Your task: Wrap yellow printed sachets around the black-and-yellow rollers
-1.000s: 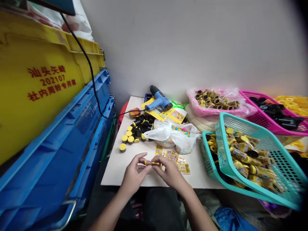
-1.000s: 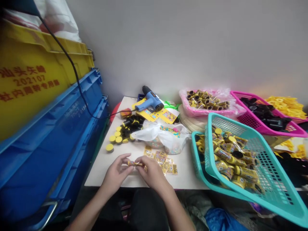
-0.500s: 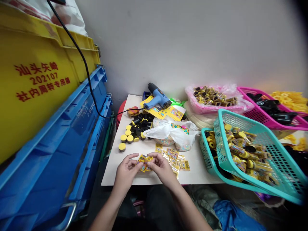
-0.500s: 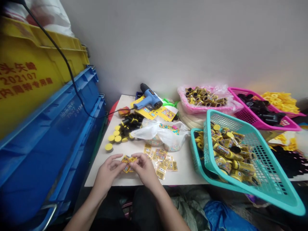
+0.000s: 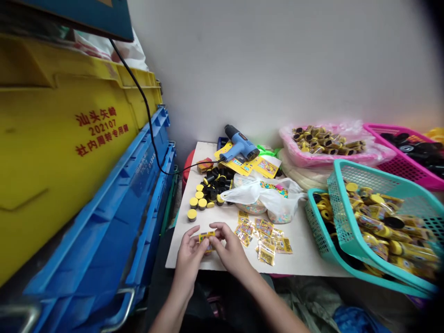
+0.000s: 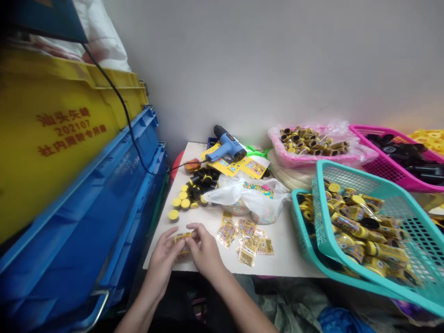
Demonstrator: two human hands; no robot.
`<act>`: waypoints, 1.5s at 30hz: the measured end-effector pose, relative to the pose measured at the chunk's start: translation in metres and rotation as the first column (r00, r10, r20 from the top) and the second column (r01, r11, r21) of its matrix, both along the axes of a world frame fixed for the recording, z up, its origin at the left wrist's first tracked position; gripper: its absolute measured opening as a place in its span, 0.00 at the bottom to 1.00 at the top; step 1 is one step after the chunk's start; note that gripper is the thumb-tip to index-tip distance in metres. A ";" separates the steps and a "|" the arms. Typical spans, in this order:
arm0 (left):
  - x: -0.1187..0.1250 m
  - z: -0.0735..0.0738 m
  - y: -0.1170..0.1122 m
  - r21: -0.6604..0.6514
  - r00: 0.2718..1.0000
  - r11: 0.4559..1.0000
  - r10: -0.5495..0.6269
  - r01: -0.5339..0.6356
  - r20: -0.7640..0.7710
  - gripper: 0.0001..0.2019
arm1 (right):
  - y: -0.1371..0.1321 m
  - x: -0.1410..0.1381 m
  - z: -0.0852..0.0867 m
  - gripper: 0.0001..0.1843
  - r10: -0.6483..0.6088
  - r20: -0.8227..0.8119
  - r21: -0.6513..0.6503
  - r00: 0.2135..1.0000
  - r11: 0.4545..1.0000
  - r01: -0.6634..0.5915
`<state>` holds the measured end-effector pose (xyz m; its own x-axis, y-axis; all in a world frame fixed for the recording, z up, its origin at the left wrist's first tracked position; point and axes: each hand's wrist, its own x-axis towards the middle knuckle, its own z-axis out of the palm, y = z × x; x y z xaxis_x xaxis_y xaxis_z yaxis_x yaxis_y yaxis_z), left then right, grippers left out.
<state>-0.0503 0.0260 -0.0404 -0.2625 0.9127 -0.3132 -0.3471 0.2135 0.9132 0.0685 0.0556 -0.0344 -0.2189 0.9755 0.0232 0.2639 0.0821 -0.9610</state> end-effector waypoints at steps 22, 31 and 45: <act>-0.054 0.013 -0.001 -0.014 0.980 0.999 0.035 -0.038 -0.198 0.22 | 0.038 -0.008 -0.005 0.14 0.016 -0.105 -0.041 0.994 0.999 -0.020; -0.020 0.027 0.000 0.068 0.957 0.997 -0.026 0.048 -0.289 0.21 | 0.000 0.013 0.017 0.13 0.095 -0.162 -0.184 0.982 0.975 -0.125; 0.002 0.041 -0.004 0.034 0.932 0.998 -0.035 0.051 -0.361 0.15 | -0.012 0.058 0.031 0.11 -0.097 -0.633 -0.350 0.768 0.921 -0.172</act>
